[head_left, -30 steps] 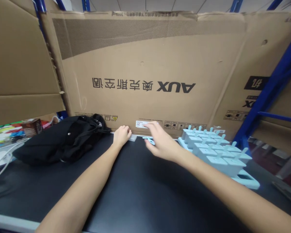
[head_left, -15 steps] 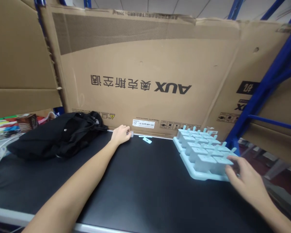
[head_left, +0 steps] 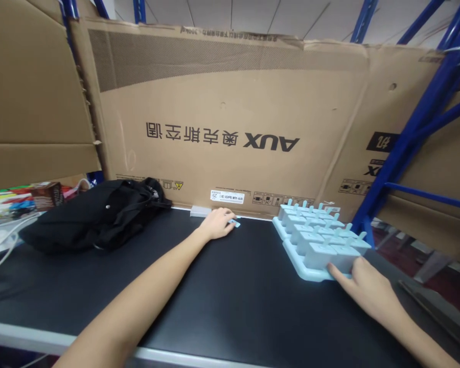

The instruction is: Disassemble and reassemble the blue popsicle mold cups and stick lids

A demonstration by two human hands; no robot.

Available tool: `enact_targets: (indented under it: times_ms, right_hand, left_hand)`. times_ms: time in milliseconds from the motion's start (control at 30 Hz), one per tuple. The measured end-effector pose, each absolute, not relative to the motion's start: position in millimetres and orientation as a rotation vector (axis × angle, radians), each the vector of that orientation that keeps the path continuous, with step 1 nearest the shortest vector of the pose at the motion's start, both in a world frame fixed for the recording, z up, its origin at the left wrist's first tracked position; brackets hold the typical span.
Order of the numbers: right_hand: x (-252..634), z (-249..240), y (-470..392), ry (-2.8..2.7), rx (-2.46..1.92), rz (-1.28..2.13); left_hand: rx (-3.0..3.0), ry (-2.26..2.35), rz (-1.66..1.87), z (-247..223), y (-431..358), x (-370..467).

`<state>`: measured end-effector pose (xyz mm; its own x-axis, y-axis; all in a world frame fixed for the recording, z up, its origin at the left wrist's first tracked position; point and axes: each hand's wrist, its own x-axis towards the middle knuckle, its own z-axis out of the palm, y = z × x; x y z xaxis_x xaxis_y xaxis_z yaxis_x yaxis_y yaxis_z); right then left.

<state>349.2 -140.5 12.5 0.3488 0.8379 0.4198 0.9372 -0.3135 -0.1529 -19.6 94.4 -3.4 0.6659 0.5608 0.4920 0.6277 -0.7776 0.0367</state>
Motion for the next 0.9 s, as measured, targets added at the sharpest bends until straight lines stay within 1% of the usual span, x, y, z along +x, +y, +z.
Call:
enact_targets:
  times_ms: [100,233,500,700,800,900]
  right_hand:
    - [347,13,-141,-1.573,-2.266,-0.374]
    - [344,17,-143,-1.549,-2.233,-0.338]
    - [340,32,-143,-1.205,-2.167,-0.122]
    - [335,71,-159,-1.034,-2.06,-0.177]
    - [323,100,-161,-1.156,-2.006,-0.197]
    - [296,126,-152,-1.43,-1.961,-0.199]
  left_hand:
    - [-2.812,-0.927,-0.682,-7,90,-6]
    - [-2.813,-0.97,-0.676,-9,91,-7]
    - [-2.786,-1.1,-0.702,-13,94,-10]
    - [-2.789,-1.089,-0.712,-13,92,-11]
    - [-2.792,-1.092,-0.719,-13,93,-12]
    - [-2.802,-1.083,-0.723,-14,93,-12]
